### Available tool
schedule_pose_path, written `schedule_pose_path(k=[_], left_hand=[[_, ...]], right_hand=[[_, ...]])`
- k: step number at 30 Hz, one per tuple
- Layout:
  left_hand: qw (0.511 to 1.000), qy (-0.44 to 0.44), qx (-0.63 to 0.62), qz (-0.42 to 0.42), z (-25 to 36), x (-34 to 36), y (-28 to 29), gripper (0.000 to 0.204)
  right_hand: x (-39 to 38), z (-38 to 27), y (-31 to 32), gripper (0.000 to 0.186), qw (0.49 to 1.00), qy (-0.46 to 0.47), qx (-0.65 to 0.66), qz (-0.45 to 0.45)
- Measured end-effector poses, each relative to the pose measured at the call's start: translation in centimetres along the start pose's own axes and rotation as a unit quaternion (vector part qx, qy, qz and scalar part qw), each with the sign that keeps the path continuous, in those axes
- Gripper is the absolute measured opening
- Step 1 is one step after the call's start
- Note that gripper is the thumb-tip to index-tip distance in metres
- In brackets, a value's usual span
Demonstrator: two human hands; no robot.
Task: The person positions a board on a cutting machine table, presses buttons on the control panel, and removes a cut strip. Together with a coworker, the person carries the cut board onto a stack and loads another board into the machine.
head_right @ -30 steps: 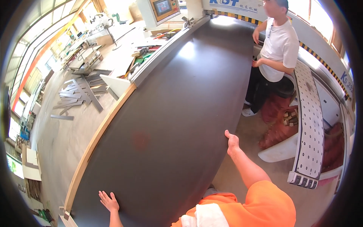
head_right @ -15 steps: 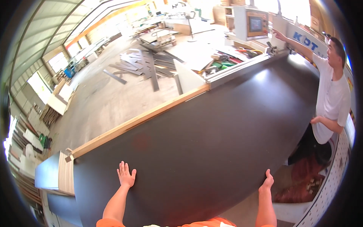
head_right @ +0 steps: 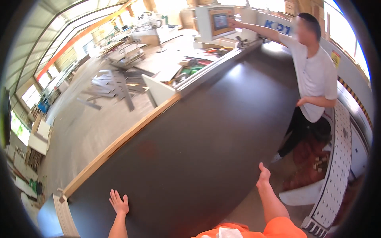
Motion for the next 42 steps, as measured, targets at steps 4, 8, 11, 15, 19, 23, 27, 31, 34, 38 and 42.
schedule_pose_path(k=[4, 8, 11, 15, 19, 23, 27, 31, 34, 38, 42], left_hand=[[1.0, 0.015, 0.001, 0.001, 0.5, 0.1, -0.3, 0.074], [1.0, 0.017, 0.012, -0.001, 0.4, -0.1, -0.3, 0.075], [1.0, 0.018, 0.014, -0.006, 0.7, -0.1, -0.2, 0.075], [0.999, 0.031, 0.015, -0.015, 0.4, -0.2, -0.1, 0.075], [0.999, 0.036, 0.018, -0.027, 0.7, -0.2, 0.2, 0.076], [0.999, 0.033, 0.016, -0.025, 0.6, 0.1, -0.2, 0.077], [0.999, 0.033, 0.018, -0.019, -0.1, 0.0, -0.5, 0.078], [0.999, 0.03, 0.015, -0.013, 0.0, -0.1, -0.5, 0.078], [0.999, 0.028, 0.022, -0.01, -0.1, 0.0, -0.5, 0.078], [1.0, 0.023, 0.018, -0.006, 0.3, 0.3, -1.0, 0.077], [0.997, 0.027, 0.062, -0.031, -2.7, -3.9, 1.1, 0.076]], right_hand=[[0.6, 0.0, 1.1, 0.04, 1.0, -0.003, -0.003, -0.003], [0.9, 0.3, 1.7, 0.041, 1.0, 0.0, -0.025, 0.018], [1.5, 0.8, 2.2, 0.042, 1.0, -0.017, -0.011, 0.006], [1.5, 1.1, 2.0, 0.043, 1.0, -0.025, -0.011, -0.01], [1.5, 1.2, 1.9, 0.045, 1.0, -0.024, -0.004, -0.017], [1.4, 0.9, 1.8, 0.046, 1.0, -0.021, -0.004, -0.018], [-0.1, 0.2, 0.7, 0.045, 0.999, -0.03, -0.009, -0.006], [-0.1, 0.1, 1.0, 0.044, 1.0, -0.028, -0.007, -0.004], [0.2, 0.4, 1.1, 0.043, 0.999, -0.032, -0.004, -0.009], [2.1, 1.7, 2.0, 0.044, 1.0, -0.03, -0.001, -0.01], [-1.6, 3.0, 5.5, 0.045, 0.999, -0.044, -0.019, -0.01]])
Point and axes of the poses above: each hand's wrist, its own x-axis towards the middle knuckle, its own y-axis out of the back of the hand, z = x × y, the point moved 4 cm from there along x, towards the middle knuckle, and after that the axes turned 4 degrees about y, right-handed, at the moved point
